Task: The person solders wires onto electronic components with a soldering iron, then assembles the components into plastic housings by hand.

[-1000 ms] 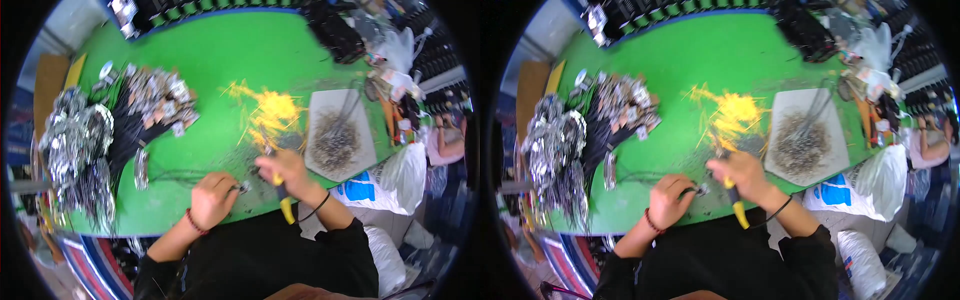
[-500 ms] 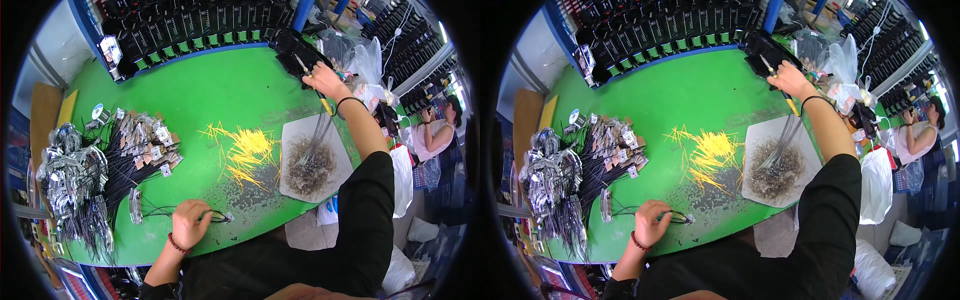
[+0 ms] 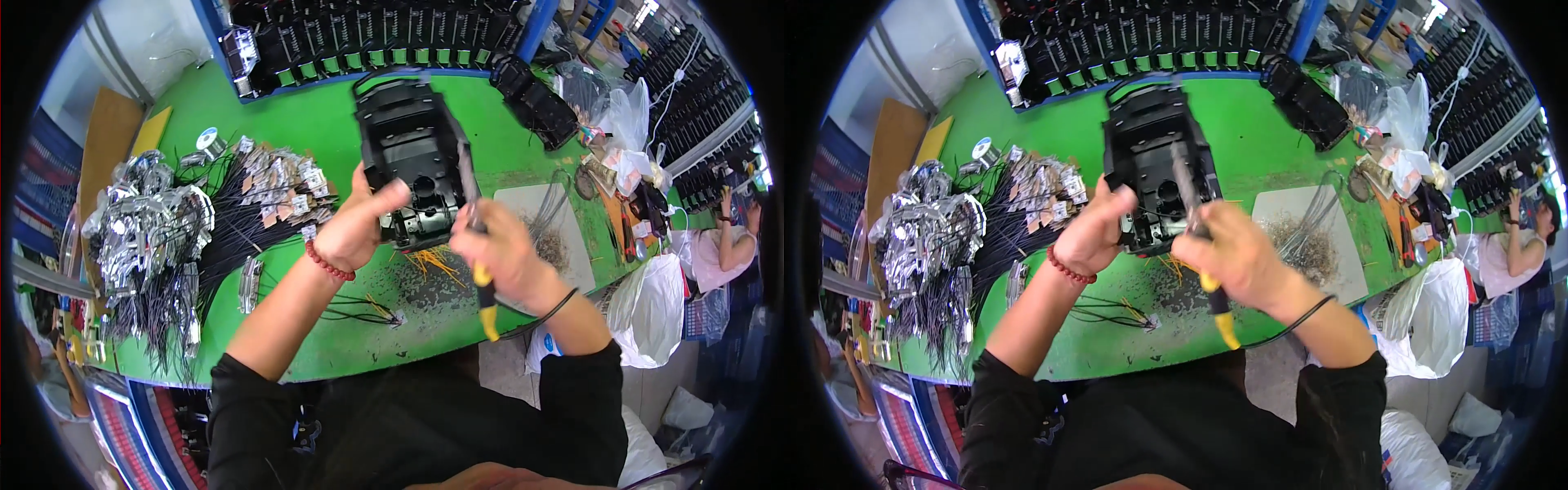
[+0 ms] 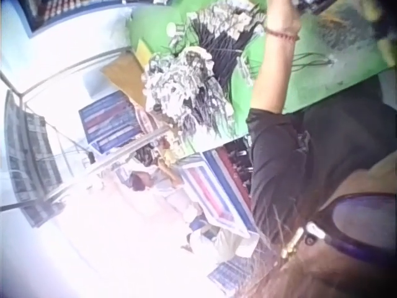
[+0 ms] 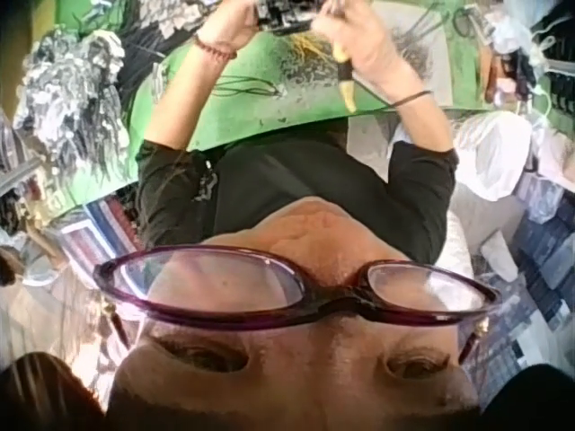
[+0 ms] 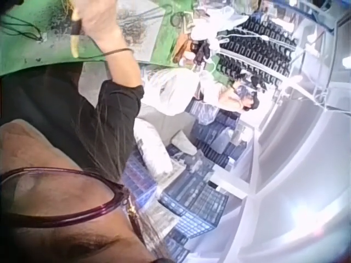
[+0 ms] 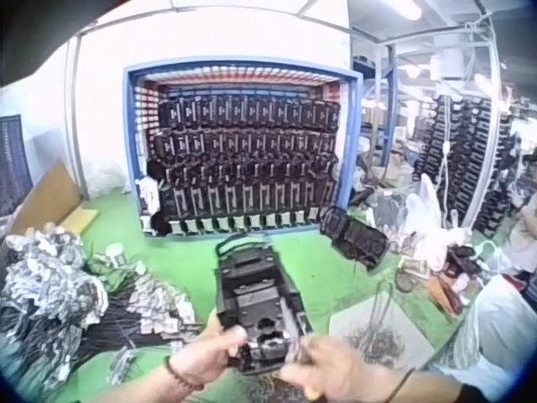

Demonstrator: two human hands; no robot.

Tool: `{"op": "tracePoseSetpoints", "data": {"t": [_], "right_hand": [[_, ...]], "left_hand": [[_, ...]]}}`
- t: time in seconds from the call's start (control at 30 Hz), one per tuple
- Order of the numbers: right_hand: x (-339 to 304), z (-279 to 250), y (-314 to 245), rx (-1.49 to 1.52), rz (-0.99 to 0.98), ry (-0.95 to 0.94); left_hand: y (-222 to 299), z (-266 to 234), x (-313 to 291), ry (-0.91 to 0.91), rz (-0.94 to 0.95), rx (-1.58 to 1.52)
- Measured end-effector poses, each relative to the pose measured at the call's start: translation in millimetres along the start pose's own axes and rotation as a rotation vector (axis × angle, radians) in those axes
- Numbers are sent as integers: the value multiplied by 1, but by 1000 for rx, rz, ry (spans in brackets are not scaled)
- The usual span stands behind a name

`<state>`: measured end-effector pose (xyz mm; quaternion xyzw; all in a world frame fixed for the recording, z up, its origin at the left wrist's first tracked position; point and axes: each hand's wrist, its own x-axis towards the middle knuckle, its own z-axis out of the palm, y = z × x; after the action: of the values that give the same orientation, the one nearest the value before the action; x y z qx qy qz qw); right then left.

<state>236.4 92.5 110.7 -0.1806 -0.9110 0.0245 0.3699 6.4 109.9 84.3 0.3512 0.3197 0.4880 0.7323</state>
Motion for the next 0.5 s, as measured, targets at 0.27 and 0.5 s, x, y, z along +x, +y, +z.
{"op": "tracePoseSetpoints", "data": {"t": [0.27, 0.5], "right_hand": [[-16, 31, -54, 65, -108, 38], [28, 13, -11, -341, -100, 48]], "left_hand": [[32, -47, -23, -91, -5, 721], [63, -47, -45, -154, 256, 1486]]}}
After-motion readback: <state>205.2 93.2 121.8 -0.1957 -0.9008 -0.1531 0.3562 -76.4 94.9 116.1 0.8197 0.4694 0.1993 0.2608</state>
